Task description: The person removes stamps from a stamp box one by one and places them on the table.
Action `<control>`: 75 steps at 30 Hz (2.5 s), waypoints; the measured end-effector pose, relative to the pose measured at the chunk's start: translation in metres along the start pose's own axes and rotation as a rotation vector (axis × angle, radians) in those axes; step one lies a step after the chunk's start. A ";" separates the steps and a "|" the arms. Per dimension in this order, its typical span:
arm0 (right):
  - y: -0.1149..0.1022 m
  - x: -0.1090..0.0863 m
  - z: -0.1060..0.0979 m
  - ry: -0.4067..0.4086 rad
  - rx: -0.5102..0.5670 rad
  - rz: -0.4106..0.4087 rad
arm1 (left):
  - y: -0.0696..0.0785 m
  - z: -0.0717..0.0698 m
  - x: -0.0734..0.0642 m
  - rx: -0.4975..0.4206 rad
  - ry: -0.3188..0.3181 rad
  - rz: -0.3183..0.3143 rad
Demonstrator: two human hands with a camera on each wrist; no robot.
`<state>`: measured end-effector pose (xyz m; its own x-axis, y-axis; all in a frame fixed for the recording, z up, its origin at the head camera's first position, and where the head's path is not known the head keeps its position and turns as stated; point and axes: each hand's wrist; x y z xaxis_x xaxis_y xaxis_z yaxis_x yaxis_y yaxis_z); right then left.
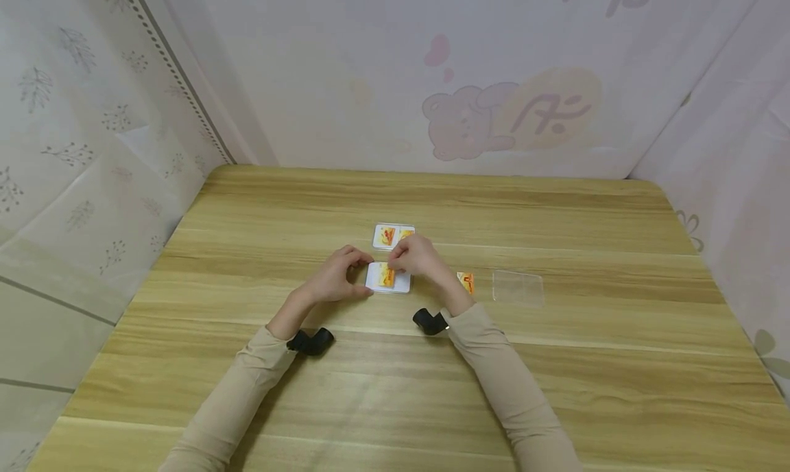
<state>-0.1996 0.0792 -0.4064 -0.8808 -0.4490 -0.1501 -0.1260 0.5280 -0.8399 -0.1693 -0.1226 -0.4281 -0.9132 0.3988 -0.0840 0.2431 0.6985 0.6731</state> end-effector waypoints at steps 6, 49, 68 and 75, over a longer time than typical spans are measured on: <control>0.004 -0.002 -0.006 0.001 0.071 0.005 | 0.000 0.002 0.001 0.010 -0.002 -0.005; 0.044 -0.035 -0.051 -0.009 0.086 0.072 | 0.003 0.000 -0.002 0.004 -0.001 -0.008; 0.045 -0.039 -0.049 0.026 -0.092 0.042 | 0.002 0.001 0.000 0.005 0.004 0.001; 0.045 -0.037 -0.045 0.047 -0.160 0.033 | 0.001 0.002 0.001 0.008 0.003 0.007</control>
<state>-0.1932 0.1520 -0.4147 -0.9054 -0.3978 -0.1484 -0.1650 0.6517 -0.7403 -0.1693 -0.1207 -0.4288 -0.9127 0.4014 -0.0771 0.2515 0.7003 0.6680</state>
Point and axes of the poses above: each hand's wrist, its own x-axis towards the middle knuckle, its own z-axis out of the palm, y = z × x, and after that the axes turned 8 degrees about -z, right-handed
